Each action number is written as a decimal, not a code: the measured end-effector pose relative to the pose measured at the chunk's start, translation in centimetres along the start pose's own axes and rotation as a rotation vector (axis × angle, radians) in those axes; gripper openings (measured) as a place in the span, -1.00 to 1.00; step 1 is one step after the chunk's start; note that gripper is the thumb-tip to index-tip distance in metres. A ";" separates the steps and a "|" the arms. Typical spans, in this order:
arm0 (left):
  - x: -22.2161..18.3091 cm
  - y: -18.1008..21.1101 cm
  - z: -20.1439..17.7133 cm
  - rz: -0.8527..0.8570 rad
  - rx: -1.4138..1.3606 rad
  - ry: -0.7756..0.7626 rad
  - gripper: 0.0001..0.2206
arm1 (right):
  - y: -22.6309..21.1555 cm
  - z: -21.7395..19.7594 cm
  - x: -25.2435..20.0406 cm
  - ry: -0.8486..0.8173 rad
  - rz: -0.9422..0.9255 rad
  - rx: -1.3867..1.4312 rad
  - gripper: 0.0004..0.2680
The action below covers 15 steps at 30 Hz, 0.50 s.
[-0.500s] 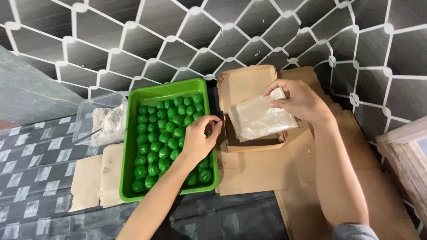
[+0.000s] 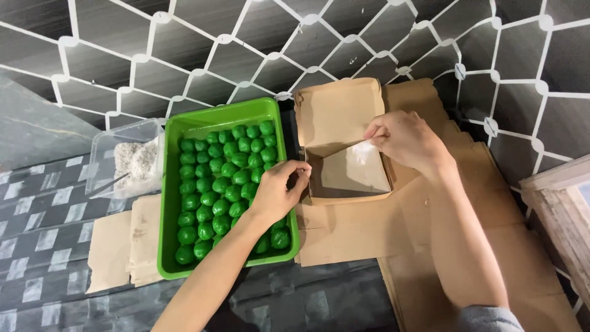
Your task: Packing green round food items into a cardboard box, sprinkling them with grated coconut using a spoon, and closing the box.
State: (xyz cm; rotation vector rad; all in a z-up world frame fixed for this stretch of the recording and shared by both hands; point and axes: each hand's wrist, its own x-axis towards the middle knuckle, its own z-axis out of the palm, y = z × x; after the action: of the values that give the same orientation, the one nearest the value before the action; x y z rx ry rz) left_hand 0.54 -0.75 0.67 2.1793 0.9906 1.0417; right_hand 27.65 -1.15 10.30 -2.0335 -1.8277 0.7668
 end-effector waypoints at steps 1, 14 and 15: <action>-0.1 0.0 0.0 -0.005 0.000 0.001 -0.90 | 0.3 0.4 0.2 -0.005 -0.001 -0.001 -0.84; -0.1 -0.7 0.0 0.083 -0.045 -0.004 -0.90 | 0.5 3.7 1.3 0.085 0.010 -0.105 -0.83; 0.0 -0.6 -0.1 0.117 -0.045 -0.003 -0.89 | 0.5 4.0 1.4 0.087 0.026 -0.083 -0.82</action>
State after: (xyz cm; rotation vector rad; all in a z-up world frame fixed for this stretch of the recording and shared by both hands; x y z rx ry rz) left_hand 0.26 -0.38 0.31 2.2233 0.8382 1.1034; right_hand 25.87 -0.40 6.48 -2.1116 -1.8166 0.6085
